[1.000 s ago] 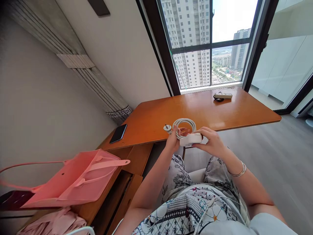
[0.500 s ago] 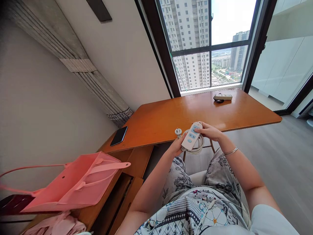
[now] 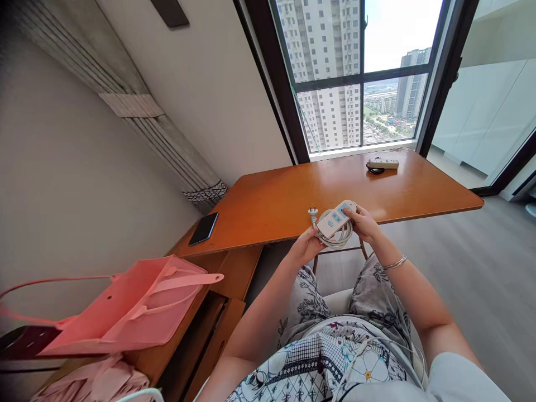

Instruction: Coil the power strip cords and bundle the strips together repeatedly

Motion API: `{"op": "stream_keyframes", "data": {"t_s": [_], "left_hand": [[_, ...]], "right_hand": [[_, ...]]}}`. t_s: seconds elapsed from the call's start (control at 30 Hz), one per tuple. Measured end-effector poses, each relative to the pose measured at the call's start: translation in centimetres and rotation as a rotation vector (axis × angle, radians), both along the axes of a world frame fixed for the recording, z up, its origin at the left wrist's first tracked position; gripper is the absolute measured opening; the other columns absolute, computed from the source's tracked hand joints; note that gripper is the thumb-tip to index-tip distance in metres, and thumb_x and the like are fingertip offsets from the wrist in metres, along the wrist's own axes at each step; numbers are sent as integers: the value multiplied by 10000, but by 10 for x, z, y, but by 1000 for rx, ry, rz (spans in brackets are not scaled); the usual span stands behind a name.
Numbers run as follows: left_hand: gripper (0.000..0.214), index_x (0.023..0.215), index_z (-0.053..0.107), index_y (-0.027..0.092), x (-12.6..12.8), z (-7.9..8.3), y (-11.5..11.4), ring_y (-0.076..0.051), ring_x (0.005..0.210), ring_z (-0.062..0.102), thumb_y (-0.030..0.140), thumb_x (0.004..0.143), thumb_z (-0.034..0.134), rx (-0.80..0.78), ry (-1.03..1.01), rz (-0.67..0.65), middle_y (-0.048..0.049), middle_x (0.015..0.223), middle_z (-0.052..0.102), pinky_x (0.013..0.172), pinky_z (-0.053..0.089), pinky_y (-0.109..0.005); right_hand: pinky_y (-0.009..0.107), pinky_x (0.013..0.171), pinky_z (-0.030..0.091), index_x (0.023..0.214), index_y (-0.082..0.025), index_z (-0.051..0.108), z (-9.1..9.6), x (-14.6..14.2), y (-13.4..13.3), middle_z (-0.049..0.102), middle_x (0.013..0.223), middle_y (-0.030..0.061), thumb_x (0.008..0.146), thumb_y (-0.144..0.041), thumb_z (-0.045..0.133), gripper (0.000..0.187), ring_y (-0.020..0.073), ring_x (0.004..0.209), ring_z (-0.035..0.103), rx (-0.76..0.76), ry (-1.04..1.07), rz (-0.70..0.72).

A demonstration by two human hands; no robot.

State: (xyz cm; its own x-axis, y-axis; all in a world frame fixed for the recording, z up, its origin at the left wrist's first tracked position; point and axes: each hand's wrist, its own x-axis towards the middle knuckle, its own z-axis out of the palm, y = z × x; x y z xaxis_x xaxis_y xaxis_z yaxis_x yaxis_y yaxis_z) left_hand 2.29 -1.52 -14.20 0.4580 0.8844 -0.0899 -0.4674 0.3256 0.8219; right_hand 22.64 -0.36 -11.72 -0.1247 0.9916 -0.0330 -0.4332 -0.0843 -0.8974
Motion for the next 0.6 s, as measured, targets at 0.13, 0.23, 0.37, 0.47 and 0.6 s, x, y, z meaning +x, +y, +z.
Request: {"op": "stream_keyframes", "data": {"t_s": [0.13, 0.23, 0.37, 0.47, 0.6], "left_hand": [[703, 1218, 595, 234, 6, -4, -5, -238, 1094, 649, 315, 593, 909, 94, 21, 62, -103, 1335, 639, 911, 525, -359], [731, 1215, 581, 218, 6, -5, -3, -222, 1036, 656, 279, 571, 923, 148, 121, 96, -100, 1245, 679, 826, 530, -313], [744, 1208, 586, 202, 1, -2, 3, -216, 940, 663, 295, 553, 927, 197, 217, 87, -88, 1160, 700, 723, 541, -299], [690, 1165, 612, 201, -4, 2, 7, -196, 858, 663, 275, 552, 921, 189, 250, 77, -68, 1102, 708, 695, 543, -301], [641, 1116, 623, 205, -4, 6, 12, -160, 755, 648, 222, 545, 915, 144, 244, 44, -51, 1018, 715, 670, 533, -288]], "right_hand": [[361, 728, 605, 935, -213, 619, -3, -2, 0, 743, 886, 44, 634, -422, 880, 450, 255, 914, 714, -11, 54, -5], [370, 738, 604, 950, -223, 617, -4, -1, -1, 747, 904, 49, 693, -418, 846, 395, 249, 904, 719, -58, 35, 37], [332, 691, 605, 966, -220, 616, -5, 6, -3, 755, 932, 56, 763, -420, 805, 343, 211, 825, 731, -111, -15, 115], [331, 714, 616, 985, -203, 627, -5, 13, -3, 762, 926, 71, 786, -379, 796, 314, 210, 828, 742, -87, -47, 165], [340, 753, 626, 977, -153, 657, 0, 22, 1, 769, 883, 110, 783, -299, 795, 279, 226, 809, 755, -84, -75, 255]]}}
